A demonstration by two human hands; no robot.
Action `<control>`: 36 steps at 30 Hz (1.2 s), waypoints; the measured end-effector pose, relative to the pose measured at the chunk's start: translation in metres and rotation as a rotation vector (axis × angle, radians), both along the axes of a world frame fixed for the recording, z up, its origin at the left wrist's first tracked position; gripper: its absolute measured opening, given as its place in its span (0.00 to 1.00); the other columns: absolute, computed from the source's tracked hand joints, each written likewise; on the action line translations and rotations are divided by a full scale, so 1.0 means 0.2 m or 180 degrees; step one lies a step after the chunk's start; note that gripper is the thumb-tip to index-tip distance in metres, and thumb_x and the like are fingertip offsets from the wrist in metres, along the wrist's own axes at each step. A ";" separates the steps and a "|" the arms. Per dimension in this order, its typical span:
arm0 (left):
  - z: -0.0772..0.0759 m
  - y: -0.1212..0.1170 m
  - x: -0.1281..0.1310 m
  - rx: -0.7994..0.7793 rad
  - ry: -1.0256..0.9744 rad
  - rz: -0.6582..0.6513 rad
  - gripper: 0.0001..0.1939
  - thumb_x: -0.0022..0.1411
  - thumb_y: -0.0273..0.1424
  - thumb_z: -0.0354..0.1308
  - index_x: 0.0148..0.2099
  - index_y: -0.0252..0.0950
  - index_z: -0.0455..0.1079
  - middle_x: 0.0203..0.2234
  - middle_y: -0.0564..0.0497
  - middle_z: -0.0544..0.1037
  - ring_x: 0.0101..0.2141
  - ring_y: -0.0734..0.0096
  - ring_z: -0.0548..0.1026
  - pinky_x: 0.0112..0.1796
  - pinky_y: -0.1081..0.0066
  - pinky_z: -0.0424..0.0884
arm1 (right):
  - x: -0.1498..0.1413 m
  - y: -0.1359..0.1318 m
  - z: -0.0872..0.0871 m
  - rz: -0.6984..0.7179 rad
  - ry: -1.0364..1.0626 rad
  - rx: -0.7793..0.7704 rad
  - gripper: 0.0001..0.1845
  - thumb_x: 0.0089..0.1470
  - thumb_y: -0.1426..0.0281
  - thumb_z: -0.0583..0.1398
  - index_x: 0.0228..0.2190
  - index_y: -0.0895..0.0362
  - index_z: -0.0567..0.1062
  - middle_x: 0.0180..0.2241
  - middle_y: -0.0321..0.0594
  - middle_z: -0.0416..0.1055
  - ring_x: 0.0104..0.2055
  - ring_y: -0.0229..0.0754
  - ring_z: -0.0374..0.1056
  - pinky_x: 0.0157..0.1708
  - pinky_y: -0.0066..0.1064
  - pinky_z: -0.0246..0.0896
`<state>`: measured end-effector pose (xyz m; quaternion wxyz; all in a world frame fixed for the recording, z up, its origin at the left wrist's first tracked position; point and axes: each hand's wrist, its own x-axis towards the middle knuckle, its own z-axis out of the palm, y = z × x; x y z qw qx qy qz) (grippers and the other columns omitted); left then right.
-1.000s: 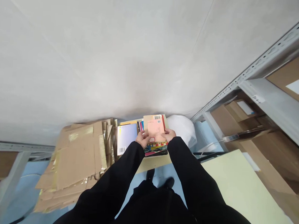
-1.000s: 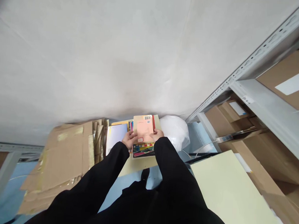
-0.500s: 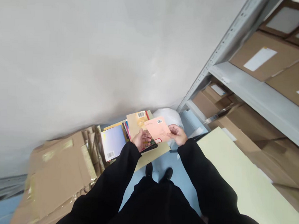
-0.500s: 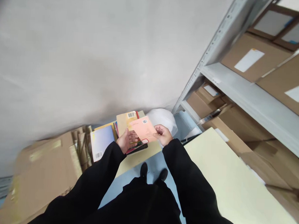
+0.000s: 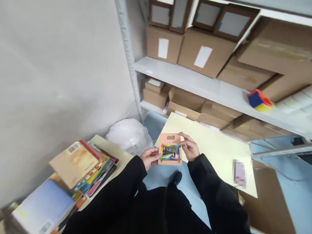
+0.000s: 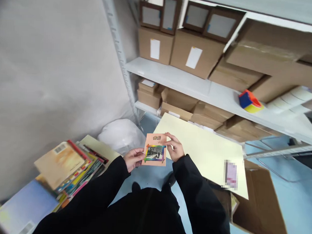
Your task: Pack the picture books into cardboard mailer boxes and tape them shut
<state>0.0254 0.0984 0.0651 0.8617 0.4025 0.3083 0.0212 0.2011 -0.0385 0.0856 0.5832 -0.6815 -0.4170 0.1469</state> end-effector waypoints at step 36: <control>-0.78 -0.57 1.23 0.0559 0.1260 -0.1010 0.08 0.47 0.30 0.63 0.31 0.32 0.72 0.19 0.50 0.76 0.22 0.74 0.74 0.24 0.76 0.69 | 1.08 -0.73 -0.83 -0.1369 0.3137 -0.0927 0.22 0.35 0.57 0.62 0.33 0.54 0.65 0.22 0.32 0.68 0.20 0.34 0.65 0.19 0.25 0.58</control>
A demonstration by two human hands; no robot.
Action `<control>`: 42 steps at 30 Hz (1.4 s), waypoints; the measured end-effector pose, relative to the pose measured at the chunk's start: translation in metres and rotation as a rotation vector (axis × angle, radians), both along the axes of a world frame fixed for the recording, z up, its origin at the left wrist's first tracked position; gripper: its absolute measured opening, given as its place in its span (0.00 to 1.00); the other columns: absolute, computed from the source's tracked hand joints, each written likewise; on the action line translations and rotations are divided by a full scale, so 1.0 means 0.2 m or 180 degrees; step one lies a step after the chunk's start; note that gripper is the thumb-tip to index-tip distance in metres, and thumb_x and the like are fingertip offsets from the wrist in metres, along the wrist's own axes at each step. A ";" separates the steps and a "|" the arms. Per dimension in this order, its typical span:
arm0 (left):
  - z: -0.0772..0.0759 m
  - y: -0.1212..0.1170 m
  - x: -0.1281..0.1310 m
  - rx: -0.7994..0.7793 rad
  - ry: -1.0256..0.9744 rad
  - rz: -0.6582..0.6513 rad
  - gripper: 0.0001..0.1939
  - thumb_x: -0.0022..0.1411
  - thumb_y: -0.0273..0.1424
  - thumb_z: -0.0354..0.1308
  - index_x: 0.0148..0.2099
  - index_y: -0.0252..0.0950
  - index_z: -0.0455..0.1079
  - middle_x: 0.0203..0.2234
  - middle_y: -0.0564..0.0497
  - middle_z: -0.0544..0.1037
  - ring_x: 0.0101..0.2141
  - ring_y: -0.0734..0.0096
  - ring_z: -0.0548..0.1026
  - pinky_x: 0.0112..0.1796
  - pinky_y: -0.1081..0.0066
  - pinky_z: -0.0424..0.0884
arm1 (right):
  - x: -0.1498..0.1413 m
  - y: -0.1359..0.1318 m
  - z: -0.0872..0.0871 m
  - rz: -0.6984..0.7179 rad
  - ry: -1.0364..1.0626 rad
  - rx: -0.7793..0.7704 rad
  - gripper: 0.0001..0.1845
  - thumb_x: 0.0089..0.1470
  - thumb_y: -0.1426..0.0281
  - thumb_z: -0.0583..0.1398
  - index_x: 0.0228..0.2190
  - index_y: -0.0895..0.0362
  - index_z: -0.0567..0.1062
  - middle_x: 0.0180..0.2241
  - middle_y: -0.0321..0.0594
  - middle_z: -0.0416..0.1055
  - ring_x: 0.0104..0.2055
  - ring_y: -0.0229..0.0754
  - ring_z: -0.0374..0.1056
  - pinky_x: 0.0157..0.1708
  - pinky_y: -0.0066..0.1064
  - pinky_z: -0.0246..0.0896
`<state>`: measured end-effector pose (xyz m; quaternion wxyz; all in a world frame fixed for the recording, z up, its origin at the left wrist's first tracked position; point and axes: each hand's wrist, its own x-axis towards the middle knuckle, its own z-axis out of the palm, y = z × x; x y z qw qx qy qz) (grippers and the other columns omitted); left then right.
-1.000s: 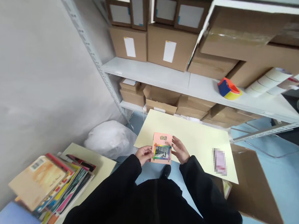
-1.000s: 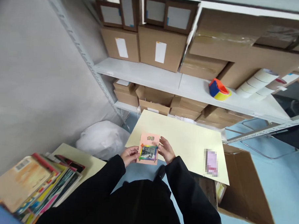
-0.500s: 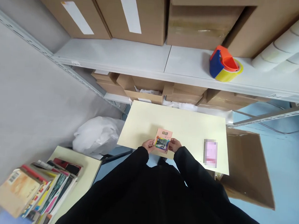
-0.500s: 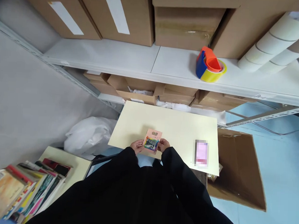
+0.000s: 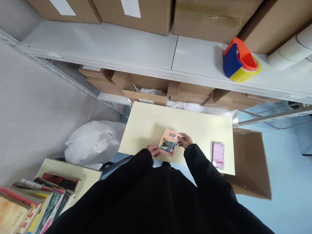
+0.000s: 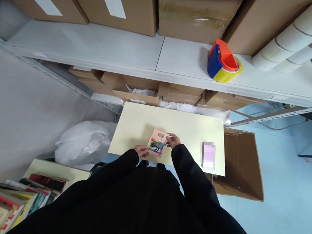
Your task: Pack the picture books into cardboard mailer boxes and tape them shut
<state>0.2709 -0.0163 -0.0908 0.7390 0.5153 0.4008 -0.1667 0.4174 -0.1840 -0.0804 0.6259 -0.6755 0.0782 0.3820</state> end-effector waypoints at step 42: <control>0.10 0.10 0.05 -0.0010 -0.0418 0.0073 0.25 0.41 0.39 0.66 0.41 0.31 0.70 0.30 0.44 0.78 0.31 0.66 0.76 0.34 0.70 0.70 | 0.22 -0.02 0.14 0.0481 0.0024 0.0309 0.17 0.33 0.64 0.67 0.28 0.57 0.73 0.23 0.35 0.69 0.22 0.34 0.65 0.23 0.30 0.68</control>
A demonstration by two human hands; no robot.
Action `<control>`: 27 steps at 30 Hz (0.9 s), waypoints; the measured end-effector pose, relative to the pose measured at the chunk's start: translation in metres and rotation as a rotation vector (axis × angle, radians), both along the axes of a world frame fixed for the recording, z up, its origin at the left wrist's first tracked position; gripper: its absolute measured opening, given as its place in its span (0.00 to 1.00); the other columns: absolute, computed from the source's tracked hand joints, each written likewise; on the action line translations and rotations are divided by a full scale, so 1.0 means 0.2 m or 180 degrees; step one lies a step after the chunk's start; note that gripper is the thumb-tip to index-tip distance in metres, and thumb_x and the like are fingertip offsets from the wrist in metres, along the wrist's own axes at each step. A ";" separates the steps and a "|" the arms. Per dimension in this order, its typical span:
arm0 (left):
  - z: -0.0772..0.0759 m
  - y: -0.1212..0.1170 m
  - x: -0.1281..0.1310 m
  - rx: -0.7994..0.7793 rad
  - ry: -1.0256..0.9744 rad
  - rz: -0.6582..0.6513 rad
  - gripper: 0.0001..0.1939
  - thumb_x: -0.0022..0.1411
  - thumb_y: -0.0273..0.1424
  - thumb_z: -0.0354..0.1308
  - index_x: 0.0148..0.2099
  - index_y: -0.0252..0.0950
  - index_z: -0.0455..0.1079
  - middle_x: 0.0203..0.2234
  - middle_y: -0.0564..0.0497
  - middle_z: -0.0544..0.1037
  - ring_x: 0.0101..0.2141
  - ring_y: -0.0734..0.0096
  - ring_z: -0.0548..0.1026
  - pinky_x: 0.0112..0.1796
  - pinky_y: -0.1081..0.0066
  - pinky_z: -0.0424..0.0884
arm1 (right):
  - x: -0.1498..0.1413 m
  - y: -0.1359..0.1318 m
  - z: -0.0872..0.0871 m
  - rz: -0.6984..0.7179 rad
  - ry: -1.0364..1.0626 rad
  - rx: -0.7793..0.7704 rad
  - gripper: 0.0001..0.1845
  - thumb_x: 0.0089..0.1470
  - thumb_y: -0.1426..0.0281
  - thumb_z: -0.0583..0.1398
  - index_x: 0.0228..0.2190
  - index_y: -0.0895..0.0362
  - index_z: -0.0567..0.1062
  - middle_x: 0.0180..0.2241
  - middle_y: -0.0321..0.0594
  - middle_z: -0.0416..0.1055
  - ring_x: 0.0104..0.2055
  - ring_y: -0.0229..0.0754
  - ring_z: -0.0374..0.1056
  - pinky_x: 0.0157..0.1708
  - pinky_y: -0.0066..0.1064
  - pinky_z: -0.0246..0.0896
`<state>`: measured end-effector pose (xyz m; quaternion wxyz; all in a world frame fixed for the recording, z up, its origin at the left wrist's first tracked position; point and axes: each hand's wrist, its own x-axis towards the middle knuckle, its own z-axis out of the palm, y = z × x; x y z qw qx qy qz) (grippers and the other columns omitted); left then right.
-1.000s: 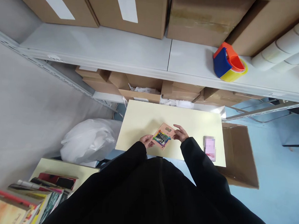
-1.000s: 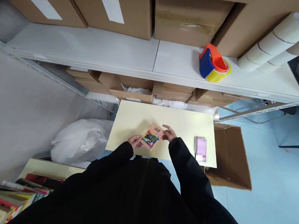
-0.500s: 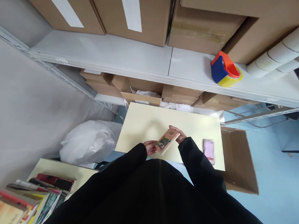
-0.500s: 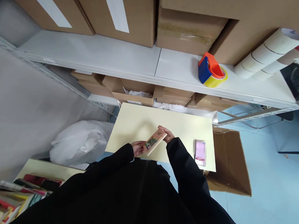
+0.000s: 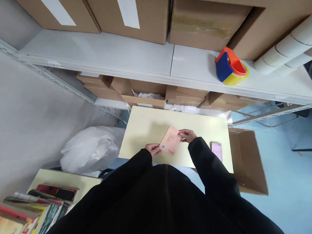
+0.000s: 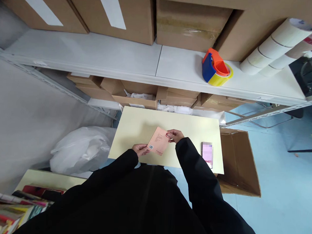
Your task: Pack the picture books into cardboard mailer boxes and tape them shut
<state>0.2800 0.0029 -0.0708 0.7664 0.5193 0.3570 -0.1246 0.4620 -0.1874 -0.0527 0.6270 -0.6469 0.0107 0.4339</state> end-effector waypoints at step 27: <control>0.08 -0.11 -0.07 -0.1077 0.0032 0.0243 0.06 0.51 0.30 0.61 0.33 0.33 0.72 0.25 0.53 0.72 0.17 0.87 0.62 0.29 0.72 0.70 | -0.12 -0.02 0.03 -0.0575 -0.0173 0.0663 0.24 0.29 0.61 0.68 0.34 0.52 0.73 0.28 0.36 0.73 0.29 0.38 0.67 0.30 0.31 0.63</control>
